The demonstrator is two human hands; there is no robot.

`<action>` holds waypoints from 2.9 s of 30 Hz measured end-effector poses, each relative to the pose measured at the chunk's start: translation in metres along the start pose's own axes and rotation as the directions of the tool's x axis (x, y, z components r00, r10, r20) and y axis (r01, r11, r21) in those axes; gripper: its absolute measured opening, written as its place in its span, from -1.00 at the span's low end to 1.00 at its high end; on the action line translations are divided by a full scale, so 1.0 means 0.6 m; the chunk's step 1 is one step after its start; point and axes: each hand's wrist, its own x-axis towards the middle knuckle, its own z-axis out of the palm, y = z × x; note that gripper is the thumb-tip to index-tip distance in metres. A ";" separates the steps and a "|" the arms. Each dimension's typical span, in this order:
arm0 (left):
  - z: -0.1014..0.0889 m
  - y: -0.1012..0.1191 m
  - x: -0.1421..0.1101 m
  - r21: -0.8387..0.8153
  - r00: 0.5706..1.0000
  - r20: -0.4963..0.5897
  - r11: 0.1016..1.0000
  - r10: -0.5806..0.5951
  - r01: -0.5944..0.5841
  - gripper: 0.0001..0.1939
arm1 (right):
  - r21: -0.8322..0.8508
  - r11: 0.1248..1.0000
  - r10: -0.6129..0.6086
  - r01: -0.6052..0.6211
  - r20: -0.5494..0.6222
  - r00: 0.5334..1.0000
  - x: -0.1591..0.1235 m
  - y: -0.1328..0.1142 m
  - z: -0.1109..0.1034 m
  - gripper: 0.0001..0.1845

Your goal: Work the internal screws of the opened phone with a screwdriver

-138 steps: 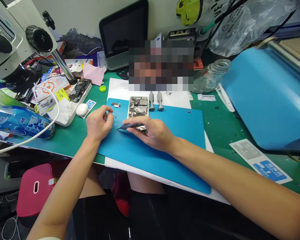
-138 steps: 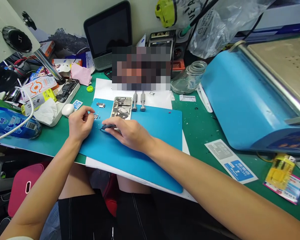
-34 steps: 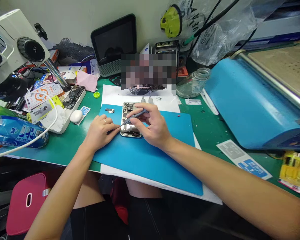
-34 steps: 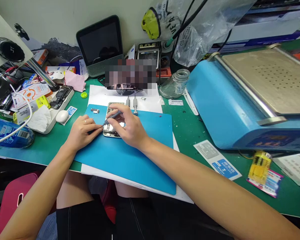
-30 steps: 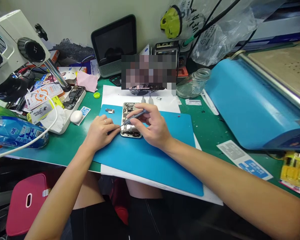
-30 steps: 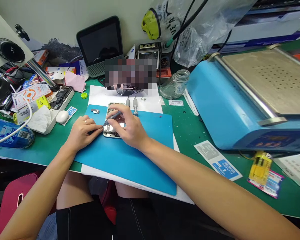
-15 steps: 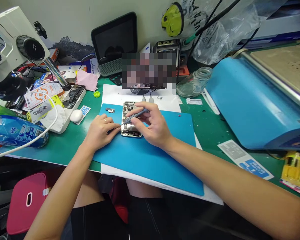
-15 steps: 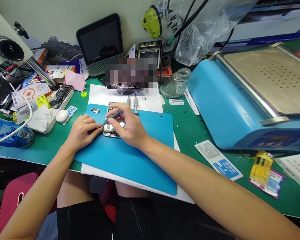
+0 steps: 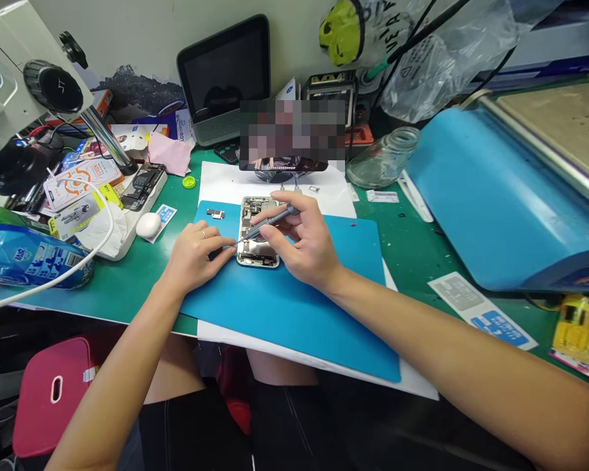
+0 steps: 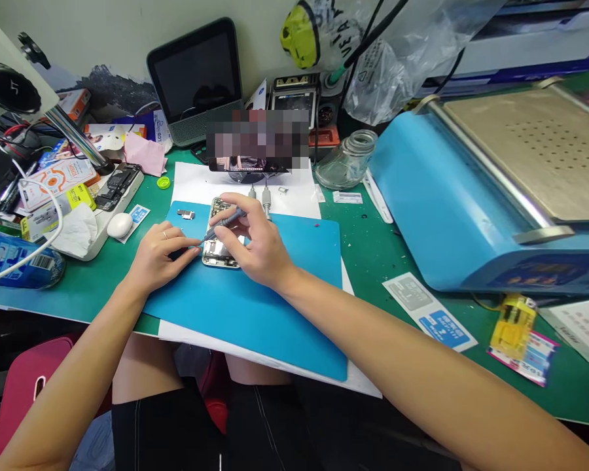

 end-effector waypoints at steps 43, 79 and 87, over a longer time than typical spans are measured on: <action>0.006 0.002 0.001 0.097 0.999 0.000 0.994 0.048 -0.048 -0.75 | -0.039 0.999 0.034 -0.034 -0.006 0.999 0.003 -0.001 0.002 -0.51; 0.008 0.004 0.004 0.034 0.999 -0.034 0.999 0.014 -0.012 -0.82 | -0.037 0.998 0.045 -0.046 -0.036 0.998 0.002 0.008 0.000 -0.49; 0.008 0.003 0.004 0.034 0.999 -0.051 0.999 0.019 -0.017 -0.84 | -0.058 0.998 0.026 -0.029 -0.036 0.999 0.002 0.008 0.000 -0.48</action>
